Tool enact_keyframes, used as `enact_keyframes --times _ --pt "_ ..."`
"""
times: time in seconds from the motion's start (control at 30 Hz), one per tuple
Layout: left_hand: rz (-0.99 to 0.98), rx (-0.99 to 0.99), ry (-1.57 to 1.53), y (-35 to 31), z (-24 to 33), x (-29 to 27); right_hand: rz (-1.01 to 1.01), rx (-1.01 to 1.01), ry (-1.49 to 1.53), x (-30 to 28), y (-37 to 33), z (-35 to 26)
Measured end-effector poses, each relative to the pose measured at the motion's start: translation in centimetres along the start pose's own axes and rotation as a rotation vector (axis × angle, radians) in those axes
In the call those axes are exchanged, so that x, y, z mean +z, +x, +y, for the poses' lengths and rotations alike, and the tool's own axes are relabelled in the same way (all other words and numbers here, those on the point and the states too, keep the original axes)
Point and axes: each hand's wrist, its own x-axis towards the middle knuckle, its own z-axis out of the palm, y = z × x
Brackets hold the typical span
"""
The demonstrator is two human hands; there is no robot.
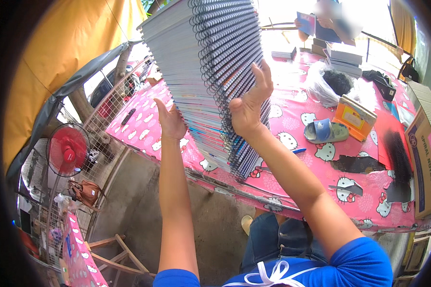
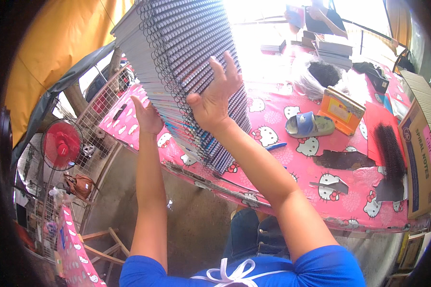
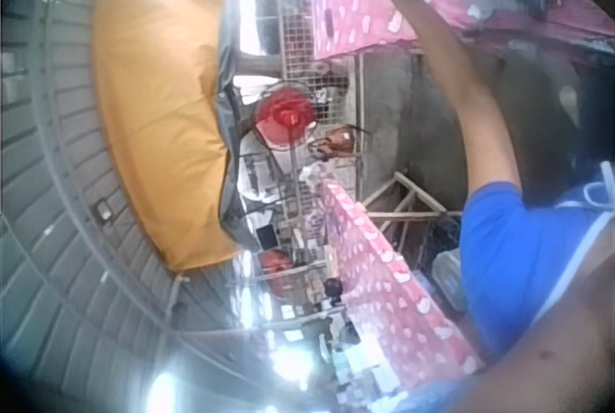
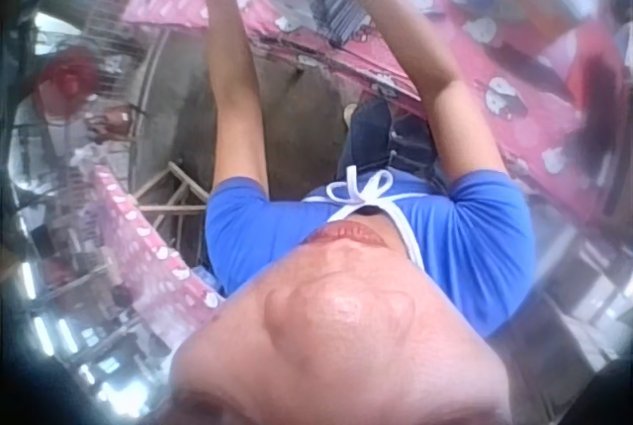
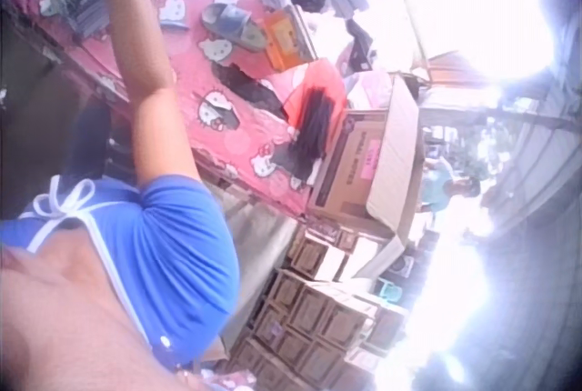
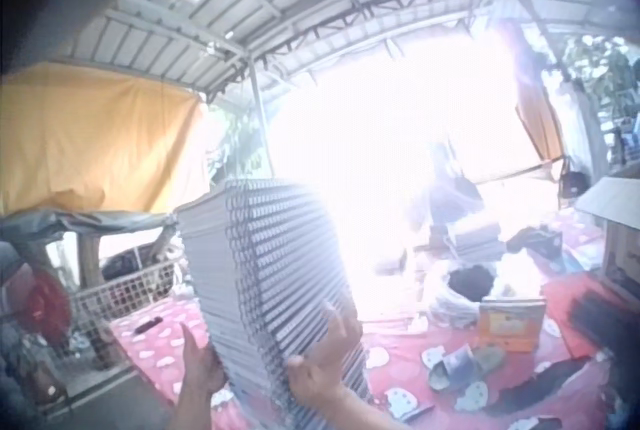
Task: The person uses a blue hand tool to crimp the wire ends of a stack of spiral-bound notebooks on a table.
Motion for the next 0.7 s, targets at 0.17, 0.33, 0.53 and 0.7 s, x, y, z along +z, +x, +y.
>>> enact_keyframes --times 0.17,0.33,0.53,0.7 --pt "0.012 0.070 0.115 -0.8 -0.6 -1.2 -0.036 0.001 0.237 -5.6 3.5 -2.7" --pt "0.098 0.070 0.293 -3.3 -1.0 -2.9 -0.378 -0.219 0.951 -18.3 10.5 -11.6" --pt "0.062 -0.008 0.420 -5.4 -2.3 -4.1 -0.520 -0.230 1.148 -21.4 11.9 -14.3" --pt "0.098 0.026 0.438 -6.1 -1.7 -3.8 -0.513 -0.229 1.179 -23.5 12.4 -14.7"
